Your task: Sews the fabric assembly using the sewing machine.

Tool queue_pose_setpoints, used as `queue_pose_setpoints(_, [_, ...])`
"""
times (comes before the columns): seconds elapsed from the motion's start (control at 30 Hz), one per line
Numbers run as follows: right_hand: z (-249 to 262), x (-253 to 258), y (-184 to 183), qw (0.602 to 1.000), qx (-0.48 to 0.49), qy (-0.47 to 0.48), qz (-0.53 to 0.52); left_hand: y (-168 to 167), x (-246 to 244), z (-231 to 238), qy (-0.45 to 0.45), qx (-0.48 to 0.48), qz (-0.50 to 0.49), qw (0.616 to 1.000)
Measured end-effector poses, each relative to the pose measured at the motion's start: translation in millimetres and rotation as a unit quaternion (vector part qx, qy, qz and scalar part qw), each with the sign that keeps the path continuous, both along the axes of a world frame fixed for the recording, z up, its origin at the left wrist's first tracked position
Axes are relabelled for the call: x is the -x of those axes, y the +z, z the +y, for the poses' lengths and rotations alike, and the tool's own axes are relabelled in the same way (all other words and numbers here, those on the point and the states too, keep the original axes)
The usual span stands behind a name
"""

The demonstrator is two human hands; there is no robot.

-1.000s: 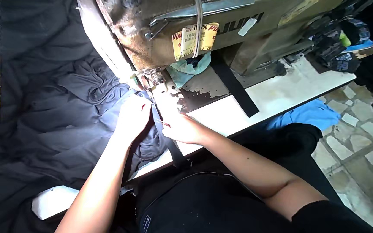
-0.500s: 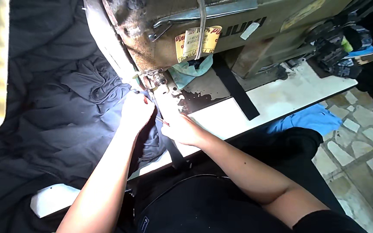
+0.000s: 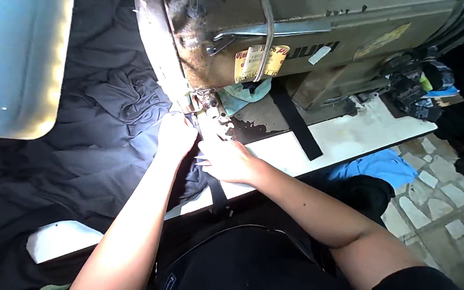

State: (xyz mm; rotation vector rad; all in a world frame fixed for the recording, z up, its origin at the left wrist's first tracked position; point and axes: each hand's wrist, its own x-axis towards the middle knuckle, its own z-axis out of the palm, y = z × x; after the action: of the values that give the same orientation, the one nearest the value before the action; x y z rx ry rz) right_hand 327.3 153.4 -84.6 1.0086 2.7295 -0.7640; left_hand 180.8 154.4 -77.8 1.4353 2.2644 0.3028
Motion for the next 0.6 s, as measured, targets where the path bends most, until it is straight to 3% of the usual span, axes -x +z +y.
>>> queue_pose_setpoints(0.1, [13.3,-5.5,-9.3,0.998,-0.012,0.049,0.036,-19.7,-1.4,-12.4,-0.025,-0.102,0.018,0.994])
queue_pose_setpoints(0.2, [17.3,-6.8,-11.5,0.997,-0.016,0.06,0.034,-46.2,7.9,-29.8,-0.114,-0.247,0.057,0.961])
queue_pose_setpoints(0.27, [16.7,-5.7,-12.9,0.998,-0.019,0.054,0.037,-59.4,15.2,-39.1,-0.151,-0.29,0.064,0.943])
queue_pose_setpoints(0.47, [15.3,1.7,-12.6,0.999,0.021,-0.039,0.015,-63.0,22.4,-24.8,-0.15,-0.302,0.07,0.939])
queue_pose_setpoints(0.6, [13.5,5.0,-11.0,0.999,0.017,-0.047,0.012,-59.6,22.8,-19.7,-0.143,-0.298,0.064,0.942])
